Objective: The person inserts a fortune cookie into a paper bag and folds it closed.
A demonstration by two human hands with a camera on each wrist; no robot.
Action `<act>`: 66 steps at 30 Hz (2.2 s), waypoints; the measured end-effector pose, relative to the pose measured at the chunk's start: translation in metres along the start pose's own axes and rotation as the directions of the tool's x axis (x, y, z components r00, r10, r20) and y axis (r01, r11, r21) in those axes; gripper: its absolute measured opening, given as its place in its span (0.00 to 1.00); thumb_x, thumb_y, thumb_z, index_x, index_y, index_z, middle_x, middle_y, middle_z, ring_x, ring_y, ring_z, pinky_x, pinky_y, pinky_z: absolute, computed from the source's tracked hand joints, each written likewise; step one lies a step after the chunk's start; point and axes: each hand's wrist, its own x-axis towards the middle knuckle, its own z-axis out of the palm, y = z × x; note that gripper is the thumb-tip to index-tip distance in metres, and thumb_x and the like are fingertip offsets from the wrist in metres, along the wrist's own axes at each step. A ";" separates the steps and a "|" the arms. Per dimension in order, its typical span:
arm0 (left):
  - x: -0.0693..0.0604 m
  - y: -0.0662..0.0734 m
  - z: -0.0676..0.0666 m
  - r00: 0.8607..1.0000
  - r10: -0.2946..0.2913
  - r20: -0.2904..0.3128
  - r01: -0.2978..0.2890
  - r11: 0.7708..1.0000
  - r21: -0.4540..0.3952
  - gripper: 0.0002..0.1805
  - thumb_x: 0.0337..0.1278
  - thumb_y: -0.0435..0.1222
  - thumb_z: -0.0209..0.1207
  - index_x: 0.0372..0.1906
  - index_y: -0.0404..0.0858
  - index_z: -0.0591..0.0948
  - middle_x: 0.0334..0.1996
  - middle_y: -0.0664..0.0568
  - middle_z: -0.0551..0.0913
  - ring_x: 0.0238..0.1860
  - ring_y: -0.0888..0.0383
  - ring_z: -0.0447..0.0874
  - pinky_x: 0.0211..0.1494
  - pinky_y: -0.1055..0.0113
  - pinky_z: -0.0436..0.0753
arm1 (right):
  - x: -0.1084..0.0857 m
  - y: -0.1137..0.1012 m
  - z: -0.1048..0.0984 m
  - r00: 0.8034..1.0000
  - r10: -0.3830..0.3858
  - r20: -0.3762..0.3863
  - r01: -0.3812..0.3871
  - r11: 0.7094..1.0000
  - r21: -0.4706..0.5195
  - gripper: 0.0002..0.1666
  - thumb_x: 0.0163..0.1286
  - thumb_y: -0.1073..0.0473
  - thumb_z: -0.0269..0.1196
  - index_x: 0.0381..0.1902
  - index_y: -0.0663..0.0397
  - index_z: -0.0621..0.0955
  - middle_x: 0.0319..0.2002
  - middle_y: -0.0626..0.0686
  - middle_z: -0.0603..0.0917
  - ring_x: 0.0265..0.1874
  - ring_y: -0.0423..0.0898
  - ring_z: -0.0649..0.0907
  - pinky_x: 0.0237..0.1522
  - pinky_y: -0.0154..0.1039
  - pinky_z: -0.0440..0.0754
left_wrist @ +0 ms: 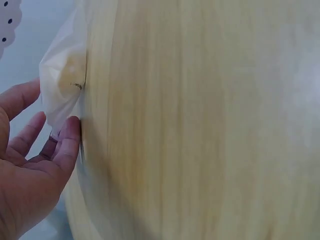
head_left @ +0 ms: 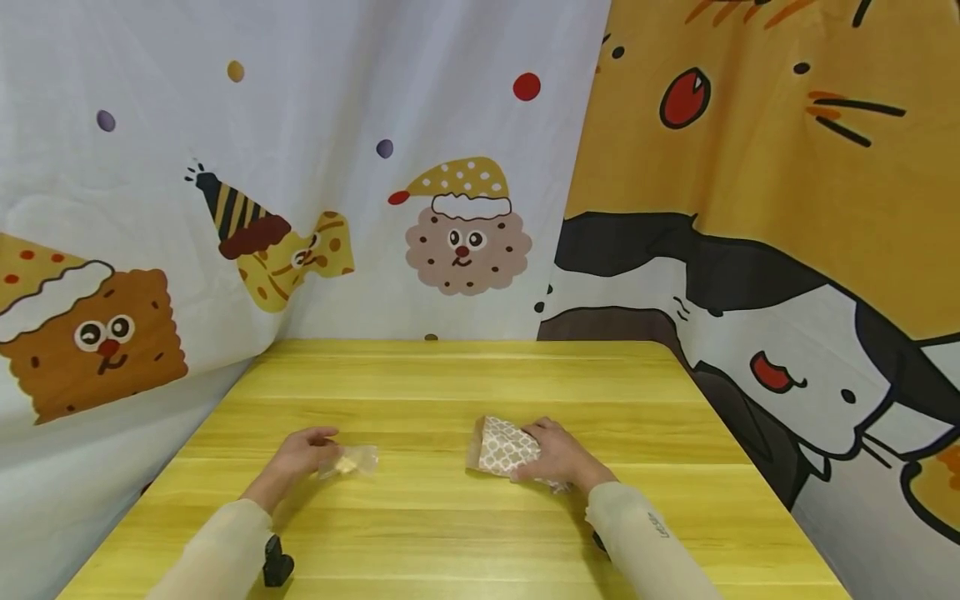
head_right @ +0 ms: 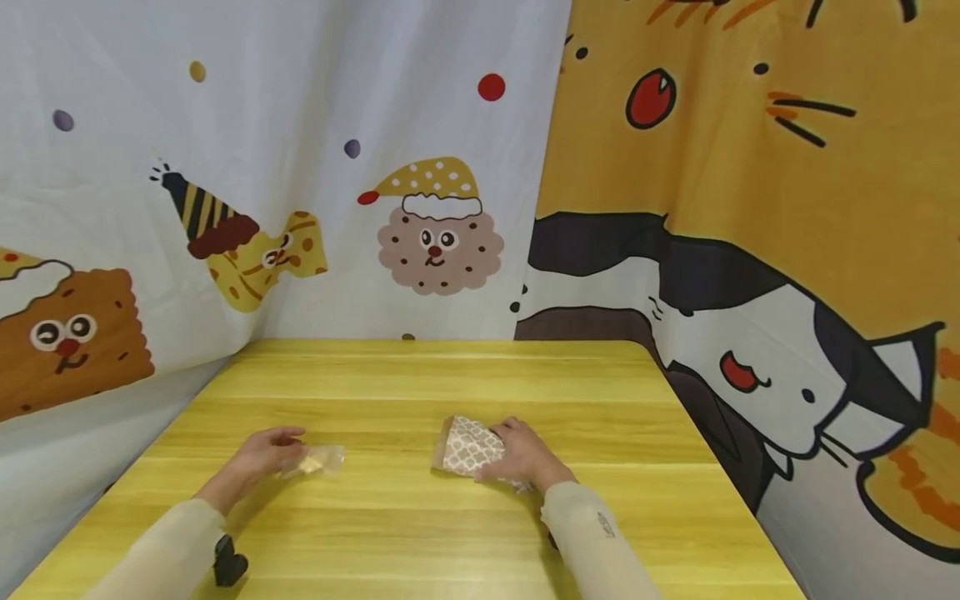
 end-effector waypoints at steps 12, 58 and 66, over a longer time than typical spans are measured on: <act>-0.006 -0.004 -0.009 0.999 -0.046 0.006 0.047 0.998 -0.036 0.31 0.69 0.32 0.58 0.69 0.19 0.62 0.52 0.31 0.75 0.45 0.49 0.81 0.48 0.56 0.83 | 0.000 0.000 -0.002 1.000 -0.005 -0.005 0.005 1.000 0.003 0.59 0.46 0.30 0.75 0.70 0.54 0.71 0.66 0.59 0.69 0.62 0.58 0.72 0.60 0.57 0.73; 0.024 0.072 0.138 0.998 0.049 0.042 -0.038 0.972 -0.231 0.07 0.65 0.28 0.59 0.40 0.26 0.81 0.28 0.49 0.79 0.29 0.56 0.74 0.35 0.62 0.76 | -0.002 -0.001 -0.002 1.000 -0.021 -0.011 0.021 0.999 0.034 0.58 0.46 0.31 0.76 0.69 0.56 0.72 0.64 0.58 0.71 0.61 0.58 0.73 0.58 0.57 0.74; 0.025 0.070 0.159 0.997 0.069 0.023 -0.063 0.978 -0.199 0.06 0.58 0.25 0.59 0.37 0.24 0.82 0.23 0.50 0.79 0.24 0.59 0.74 0.29 0.68 0.75 | 0.000 0.002 0.001 1.000 -0.017 -0.012 0.018 1.000 0.014 0.60 0.45 0.28 0.75 0.69 0.55 0.73 0.65 0.58 0.70 0.62 0.58 0.72 0.60 0.58 0.73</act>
